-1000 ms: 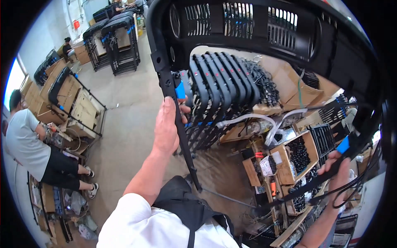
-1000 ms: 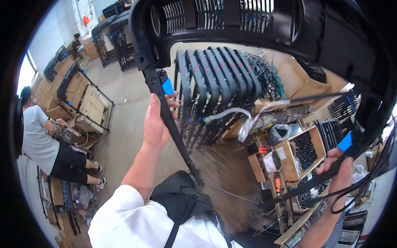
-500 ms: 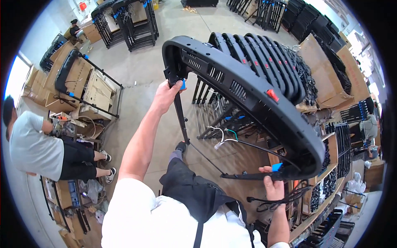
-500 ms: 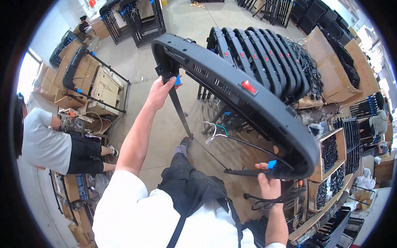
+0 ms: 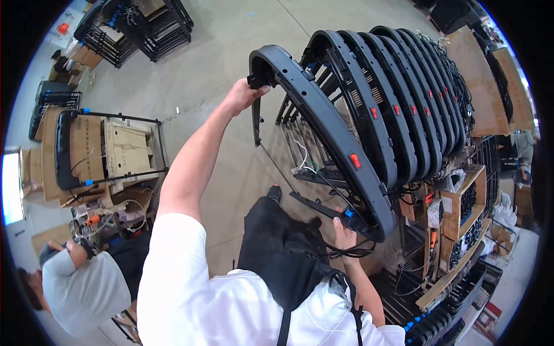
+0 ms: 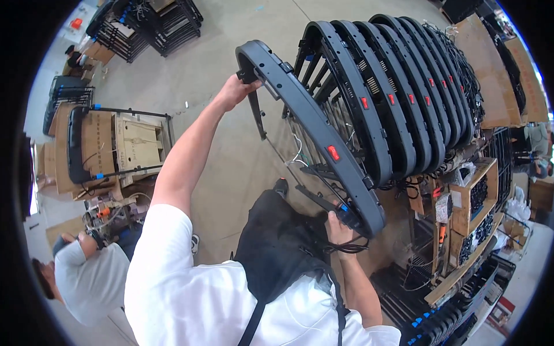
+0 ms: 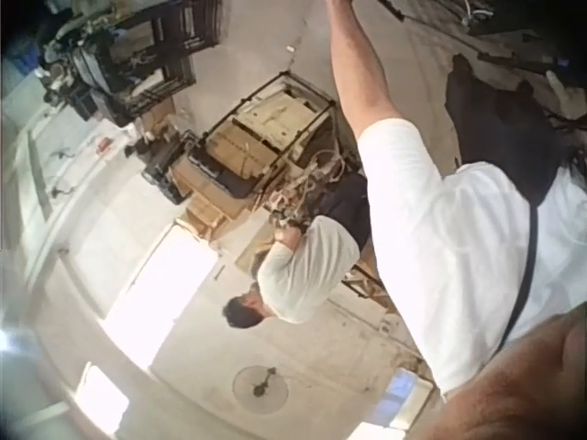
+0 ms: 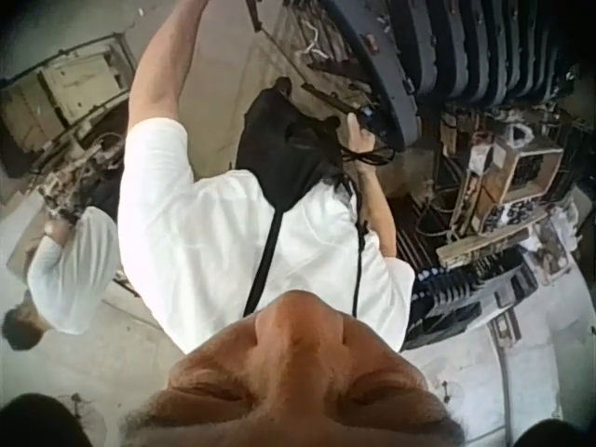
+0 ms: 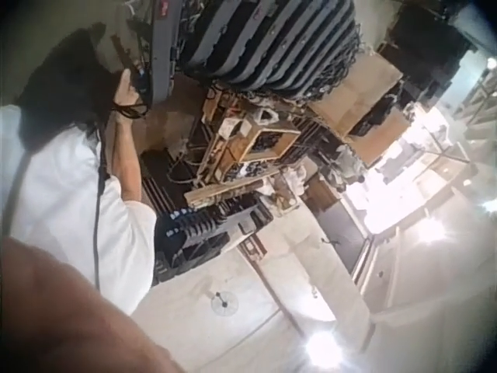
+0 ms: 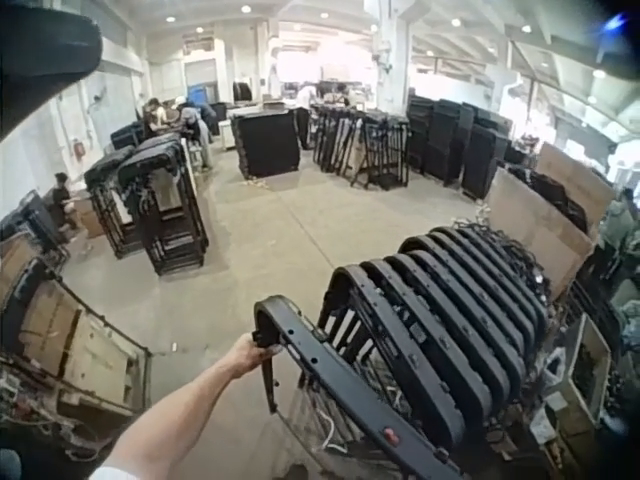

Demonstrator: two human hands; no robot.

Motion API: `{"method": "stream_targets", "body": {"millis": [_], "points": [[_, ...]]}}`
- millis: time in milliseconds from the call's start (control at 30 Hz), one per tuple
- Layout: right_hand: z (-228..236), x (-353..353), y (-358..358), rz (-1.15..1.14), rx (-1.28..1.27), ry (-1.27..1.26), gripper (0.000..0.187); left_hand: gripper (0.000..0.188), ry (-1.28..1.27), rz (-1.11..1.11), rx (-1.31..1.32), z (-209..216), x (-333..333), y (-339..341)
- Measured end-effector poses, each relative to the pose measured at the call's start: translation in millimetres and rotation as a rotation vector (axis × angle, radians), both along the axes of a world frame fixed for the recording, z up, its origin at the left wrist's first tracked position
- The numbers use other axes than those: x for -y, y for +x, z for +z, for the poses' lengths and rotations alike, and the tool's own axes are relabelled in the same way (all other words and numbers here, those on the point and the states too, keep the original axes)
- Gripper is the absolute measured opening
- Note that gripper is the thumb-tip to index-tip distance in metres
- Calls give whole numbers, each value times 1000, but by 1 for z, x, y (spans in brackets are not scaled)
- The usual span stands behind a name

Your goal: Assembling treadmill console components by attaching plastic housings, connecting wiring harnesses, and securing them with screws using an electric screwdriver.

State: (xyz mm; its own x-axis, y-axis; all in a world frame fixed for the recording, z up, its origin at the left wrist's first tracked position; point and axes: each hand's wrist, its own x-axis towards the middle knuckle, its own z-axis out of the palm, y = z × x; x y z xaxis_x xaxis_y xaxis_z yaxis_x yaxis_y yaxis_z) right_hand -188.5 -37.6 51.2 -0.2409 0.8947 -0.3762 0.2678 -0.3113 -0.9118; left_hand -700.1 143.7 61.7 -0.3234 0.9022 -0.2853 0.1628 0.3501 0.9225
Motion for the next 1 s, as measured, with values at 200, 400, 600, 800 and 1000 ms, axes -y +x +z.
{"method": "stream_targets", "body": {"millis": [200, 400, 600, 800, 1000], "points": [[-31, -19, -41, 73, 198, 84, 37, 32, 38, -133, -94, -29, -73, -26], [-34, -25, -54, 21, 233, 132, 42, 31, 69, -191, -74, -38, -112, -31], [10, -7, -73, 20, 393, 172, 41, 26, 30, -267, -83, -2, -121, -16], [-24, 41, -50, 291, 4, -298, 64, 47, 59, -341, 511, -36, -95, -123], [-22, 9, -105, 89, -298, -352, 69, 60, 203, -354, -228, -44, -79, -113]]}}
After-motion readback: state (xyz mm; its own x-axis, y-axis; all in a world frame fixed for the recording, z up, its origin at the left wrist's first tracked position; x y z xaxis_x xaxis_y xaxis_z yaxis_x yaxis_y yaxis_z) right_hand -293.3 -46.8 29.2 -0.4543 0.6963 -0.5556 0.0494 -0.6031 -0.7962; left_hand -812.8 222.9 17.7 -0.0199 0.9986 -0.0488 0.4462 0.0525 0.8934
